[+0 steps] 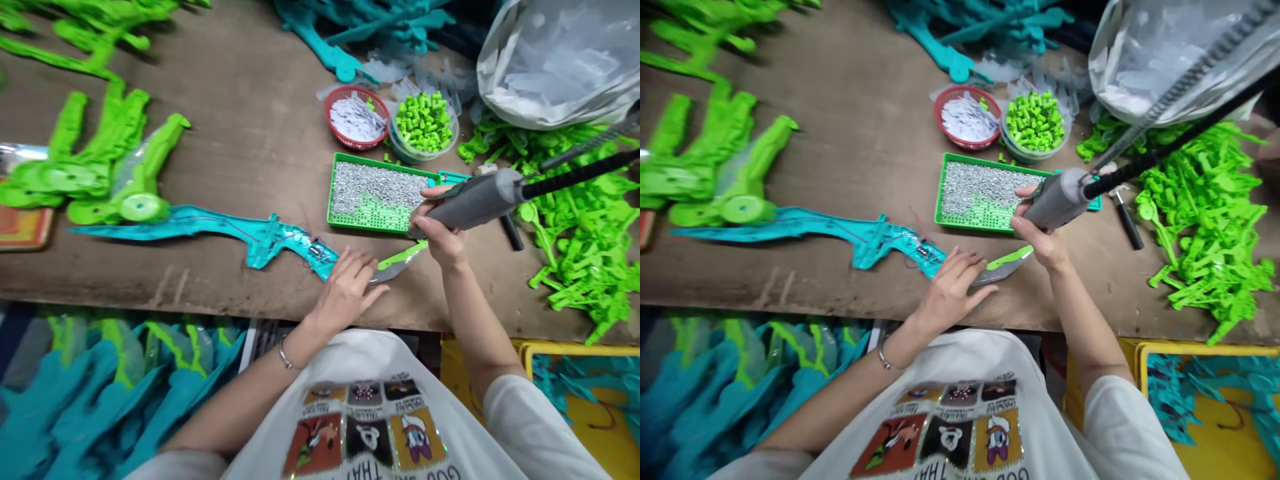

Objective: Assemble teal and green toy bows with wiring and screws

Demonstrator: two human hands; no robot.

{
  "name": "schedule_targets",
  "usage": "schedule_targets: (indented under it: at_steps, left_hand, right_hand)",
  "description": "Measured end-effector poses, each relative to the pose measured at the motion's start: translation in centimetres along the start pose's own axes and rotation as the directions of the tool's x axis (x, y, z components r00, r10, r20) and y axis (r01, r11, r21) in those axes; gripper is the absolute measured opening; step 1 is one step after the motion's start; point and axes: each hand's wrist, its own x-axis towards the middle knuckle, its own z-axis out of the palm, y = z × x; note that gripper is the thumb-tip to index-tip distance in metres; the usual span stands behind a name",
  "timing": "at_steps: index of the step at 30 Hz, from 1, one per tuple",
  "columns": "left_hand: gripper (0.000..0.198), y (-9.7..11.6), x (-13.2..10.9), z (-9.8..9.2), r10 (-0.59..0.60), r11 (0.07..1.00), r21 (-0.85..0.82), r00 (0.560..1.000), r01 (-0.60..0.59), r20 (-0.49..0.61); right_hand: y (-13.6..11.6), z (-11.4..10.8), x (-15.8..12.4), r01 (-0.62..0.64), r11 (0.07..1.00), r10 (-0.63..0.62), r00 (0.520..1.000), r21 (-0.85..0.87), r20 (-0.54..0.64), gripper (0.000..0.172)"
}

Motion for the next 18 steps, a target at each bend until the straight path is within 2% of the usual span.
schedule_targets:
  at_steps: [2,4,5,7,8,9,10,11,12,13,14,15,16,18]
  left_hand:
    - [0.038,0.2,-0.5,-1.8,0.084,0.996,-0.007,0.996,-0.084,-0.016]
    - [0.047,-0.9,-1.2,-4.4,0.115,0.993,0.046,0.988,-0.110,-0.100]
    - [0.051,-2.1,-1.6,-5.9,0.084,0.992,0.103,0.980,-0.067,-0.180]
    - [0.050,-5.4,-2.6,-8.9,-0.079,0.962,0.224,0.942,0.158,-0.325]
    - [0.049,-7.2,-3.0,-10.1,-0.167,0.930,0.274,0.945,0.246,-0.283]
    - [0.048,-8.9,-3.5,-11.1,-0.220,0.912,0.305,0.955,0.274,-0.200]
    - [0.049,-10.4,-4.0,-11.8,-0.238,0.910,0.320,0.965,0.263,-0.114]
    - [0.049,-11.4,-4.4,-12.3,-0.239,0.917,0.320,0.970,0.237,-0.031]
    - [0.048,-12.1,-4.7,-12.4,-0.225,0.930,0.306,0.974,0.205,0.032]
    - [0.047,-12.4,-5.0,-12.4,-0.206,0.941,0.286,0.976,0.179,0.069]
    - [0.045,-12.4,-5.1,-12.2,-0.189,0.951,0.264,0.979,0.161,0.081]
    - [0.043,-12.2,-5.2,-11.9,-0.177,0.958,0.243,0.981,0.153,0.078]
    - [0.041,-11.7,-5.2,-11.5,-0.168,0.964,0.221,0.984,0.149,0.068]
    - [0.038,-10.4,-5.0,-10.6,-0.152,0.975,0.175,0.987,0.140,0.060]
  right_hand:
    - [-0.1,1.0,0.1,-0.014,0.998,0.012,0.999,-0.059,-0.037,0.045]
    - [-0.3,1.5,0.1,-0.029,0.992,0.022,0.998,-0.124,-0.059,0.043]
    - [-0.4,1.7,-0.1,-0.025,0.988,0.014,0.997,-0.152,-0.072,0.043]
    - [-0.6,2.1,-1.0,0.029,0.977,-0.065,0.984,-0.211,-0.165,0.046]
    - [-0.7,2.4,-1.8,0.073,0.965,-0.139,0.957,-0.250,-0.254,0.047]
    - [-0.7,2.9,-2.9,0.115,0.948,-0.220,0.912,-0.297,-0.346,0.047]
    - [-0.7,3.4,-4.1,0.143,0.925,-0.287,0.870,-0.352,-0.401,0.047]
    - [-0.7,4.1,-5.4,0.153,0.899,-0.324,0.862,-0.410,-0.390,0.047]
    - [-0.6,4.8,-6.8,0.155,0.870,-0.325,0.894,-0.467,-0.308,0.049]
    - [-0.5,5.5,-8.2,0.159,0.838,-0.276,0.949,-0.522,-0.154,0.054]
    - [-0.4,6.0,-9.4,0.170,0.801,-0.191,0.981,-0.573,0.024,0.060]
    - [-0.3,6.4,-10.4,0.188,0.763,-0.095,0.979,-0.618,0.180,0.067]
    - [-0.3,6.5,-11.2,0.204,0.726,-0.015,0.960,-0.657,0.281,0.071]
    - [-0.3,5.8,-12.3,0.197,0.661,0.084,0.939,-0.724,0.333,0.070]
